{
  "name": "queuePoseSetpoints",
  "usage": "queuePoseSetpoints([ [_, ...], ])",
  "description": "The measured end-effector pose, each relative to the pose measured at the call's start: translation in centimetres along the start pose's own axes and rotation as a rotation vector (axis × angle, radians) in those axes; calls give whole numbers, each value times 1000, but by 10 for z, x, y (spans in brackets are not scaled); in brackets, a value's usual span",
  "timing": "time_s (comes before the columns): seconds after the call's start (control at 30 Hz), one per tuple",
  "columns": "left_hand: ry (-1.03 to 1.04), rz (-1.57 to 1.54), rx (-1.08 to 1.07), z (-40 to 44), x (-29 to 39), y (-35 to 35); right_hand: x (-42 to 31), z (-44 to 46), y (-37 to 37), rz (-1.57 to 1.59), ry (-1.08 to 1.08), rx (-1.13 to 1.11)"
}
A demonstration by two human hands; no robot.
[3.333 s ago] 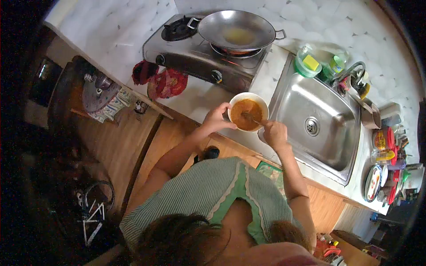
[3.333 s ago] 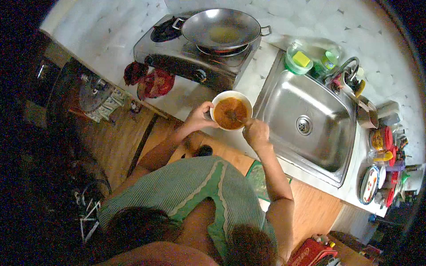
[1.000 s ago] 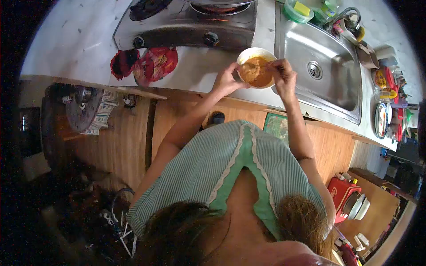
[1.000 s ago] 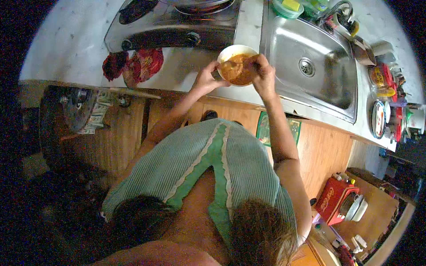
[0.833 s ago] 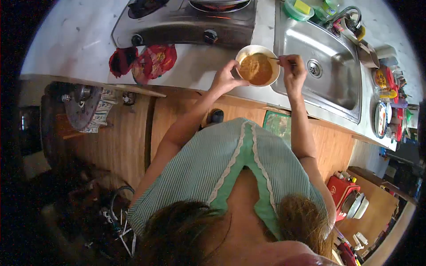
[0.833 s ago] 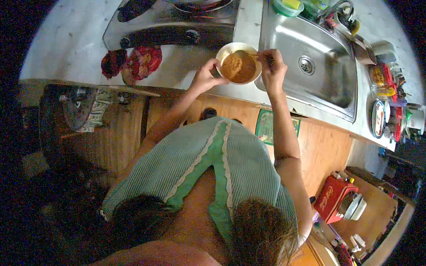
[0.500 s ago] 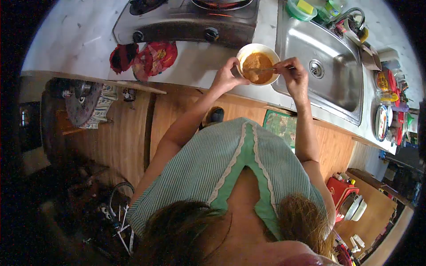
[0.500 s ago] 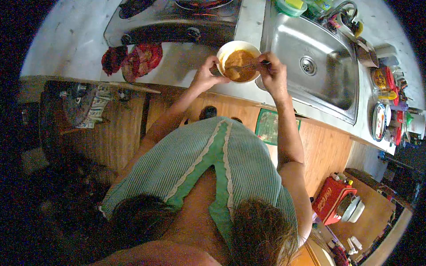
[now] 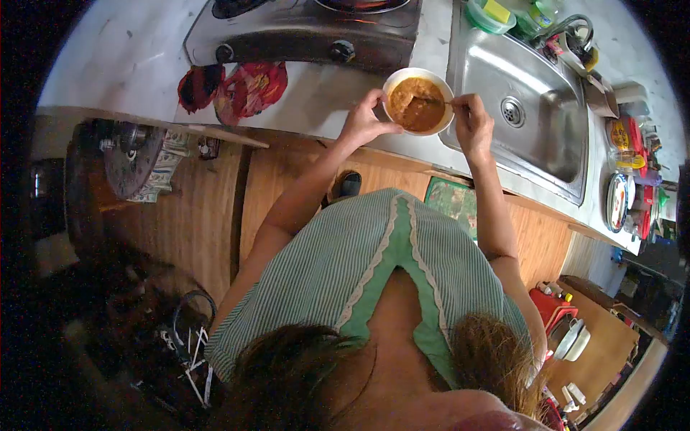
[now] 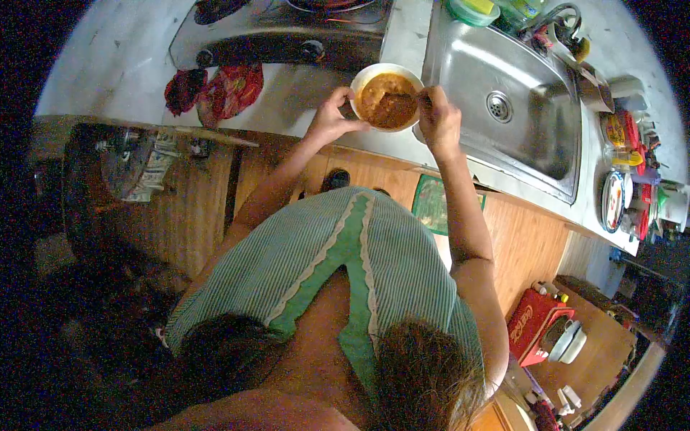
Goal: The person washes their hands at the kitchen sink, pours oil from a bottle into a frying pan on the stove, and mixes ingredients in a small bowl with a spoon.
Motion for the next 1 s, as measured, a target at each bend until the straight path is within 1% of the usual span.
queuePoseSetpoints([
  [0.07,-38,1,1,-1,2,-1,-5,-11,-5,-23,27,-21],
  [0.17,-115,-27,-26,-1,-2,0,8,-23,15,158,59,-20],
  [0.2,-143,-42,-40,0,-2,2,2,-20,19,151,13,-15],
  [0.3,-98,45,-43,1,5,-2,-1,-2,23,140,14,-12],
  [0.33,-48,40,-14,2,6,-3,-13,5,17,78,-69,17],
  [0.4,48,26,40,1,4,-2,-12,11,18,-2,-137,-16],
  [0.5,5,27,6,2,-4,0,-8,8,10,-165,-185,-76],
  [0.53,11,36,24,2,-4,-1,-10,4,10,-224,-194,-102],
  [0.6,18,55,58,-1,-3,1,-16,-5,5,-111,-101,-98],
  [0.63,-13,4,51,-2,-7,2,-18,-8,6,-55,-50,-91],
  [0.7,-66,-98,35,-1,-11,6,-23,-9,11,30,-19,-96],
  [0.83,-58,22,3,0,-5,0,-30,13,11,132,18,-65],
  [0.87,-37,35,6,-1,-4,-1,-32,19,13,168,-101,-80],
  [0.97,-15,41,-7,0,-4,0,-29,34,16,-33,-331,-138],
  [1.0,-17,38,-12,0,-3,-1,-31,34,14,-97,-363,-171],
])
Point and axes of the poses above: each hand's wrist, its own z-axis towards the middle knuckle, its own y-axis out of the palm, x = y × z, the point moved 5 cm from there along z, towards the middle knuckle, and after that the axes turned 7 degrees about y, right-handed, at the moved point
